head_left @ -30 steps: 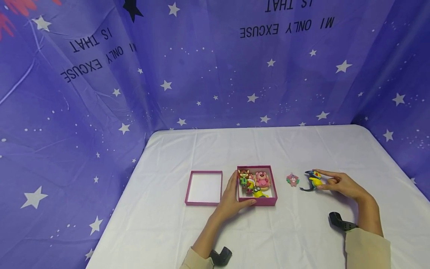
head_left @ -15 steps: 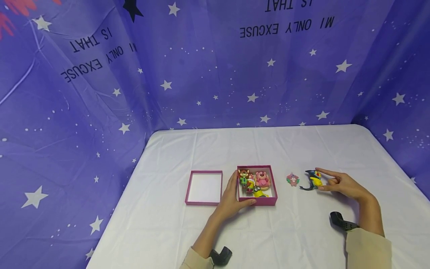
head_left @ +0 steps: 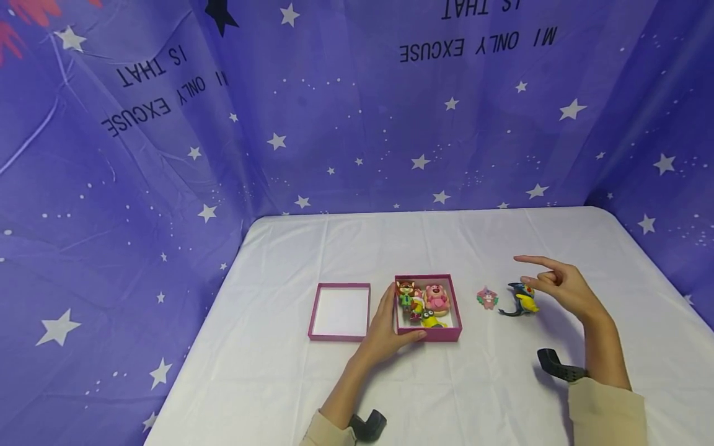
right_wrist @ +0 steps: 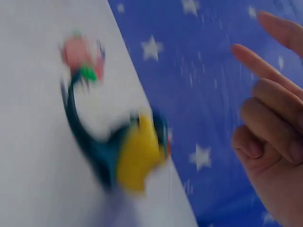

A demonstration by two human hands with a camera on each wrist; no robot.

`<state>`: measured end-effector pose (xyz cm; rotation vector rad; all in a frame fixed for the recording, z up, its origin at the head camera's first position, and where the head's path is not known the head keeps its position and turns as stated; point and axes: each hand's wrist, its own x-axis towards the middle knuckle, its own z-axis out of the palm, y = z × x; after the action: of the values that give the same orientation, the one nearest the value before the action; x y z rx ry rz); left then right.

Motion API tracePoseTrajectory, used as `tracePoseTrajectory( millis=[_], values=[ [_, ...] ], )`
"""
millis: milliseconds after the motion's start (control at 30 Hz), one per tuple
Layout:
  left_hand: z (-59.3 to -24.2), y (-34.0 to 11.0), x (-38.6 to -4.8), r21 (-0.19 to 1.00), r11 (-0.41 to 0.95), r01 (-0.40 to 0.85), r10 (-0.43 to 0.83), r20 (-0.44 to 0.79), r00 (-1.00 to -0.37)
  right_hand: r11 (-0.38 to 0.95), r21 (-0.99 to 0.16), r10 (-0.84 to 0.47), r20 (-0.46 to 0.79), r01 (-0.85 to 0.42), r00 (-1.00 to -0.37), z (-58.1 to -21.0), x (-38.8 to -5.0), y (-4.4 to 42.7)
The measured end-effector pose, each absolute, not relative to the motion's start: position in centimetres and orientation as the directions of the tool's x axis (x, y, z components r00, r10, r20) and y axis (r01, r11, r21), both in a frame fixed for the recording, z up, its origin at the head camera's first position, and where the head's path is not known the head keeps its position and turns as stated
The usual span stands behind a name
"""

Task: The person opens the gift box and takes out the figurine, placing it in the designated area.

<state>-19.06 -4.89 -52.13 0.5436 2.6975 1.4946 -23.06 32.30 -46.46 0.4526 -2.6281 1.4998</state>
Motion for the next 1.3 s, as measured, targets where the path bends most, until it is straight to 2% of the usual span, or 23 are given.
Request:
tracePoseTrajectory(
  millis=[200, 333, 433, 600, 767, 867, 1100, 1300],
  values=[
    [-52.1, -4.9, -19.0, 0.821, 0.487, 0.298, 0.307, 0.158, -0.938, 0.33, -0.83, -0.309, 0.355, -0.449, -0.882, -43.4, -22.7, 26.3],
    [-52.0, -4.9, -19.0, 0.82, 0.486, 0.302, 0.309, 0.162, -0.937, 0.295, -0.821, -0.383, 0.366, -0.488, -0.848, -42.5, -22.0, 21.8],
    [-52.0, -4.9, -19.0, 0.822, 0.48, 0.307, 0.31, 0.168, -0.936, 0.305, -0.816, -0.438, 0.337, -0.491, -0.833, -43.6, -22.1, 19.1],
    [-52.0, -4.9, -19.1, 0.821, 0.473, 0.321, 0.318, 0.181, -0.931, 0.366, -0.793, -0.493, 0.279, -0.488, -0.824, -46.7, -23.2, 16.2],
    [-52.1, -4.9, -19.2, 0.818, 0.471, 0.329, 0.324, 0.186, -0.927, 0.457, -0.739, -0.492, 0.253, -0.494, -0.833, -48.4, -24.1, 14.9],
    [-52.2, -5.0, -19.3, 0.812, 0.478, 0.335, 0.323, 0.192, -0.927, 0.508, -0.707, -0.478, 0.244, -0.492, -0.844, -48.7, -24.4, 14.4],
    [-52.3, -5.1, -19.2, 0.81, 0.485, 0.33, 0.324, 0.184, -0.928, 0.646, -0.54, -0.498, 0.237, -0.539, -0.834, -48.9, -24.5, 13.6],
    [-52.2, -5.0, -19.2, 0.814, 0.484, 0.321, 0.321, 0.176, -0.93, 0.695, -0.48, -0.491, 0.226, -0.535, -0.841, -48.9, -24.5, 13.4]
  ],
)
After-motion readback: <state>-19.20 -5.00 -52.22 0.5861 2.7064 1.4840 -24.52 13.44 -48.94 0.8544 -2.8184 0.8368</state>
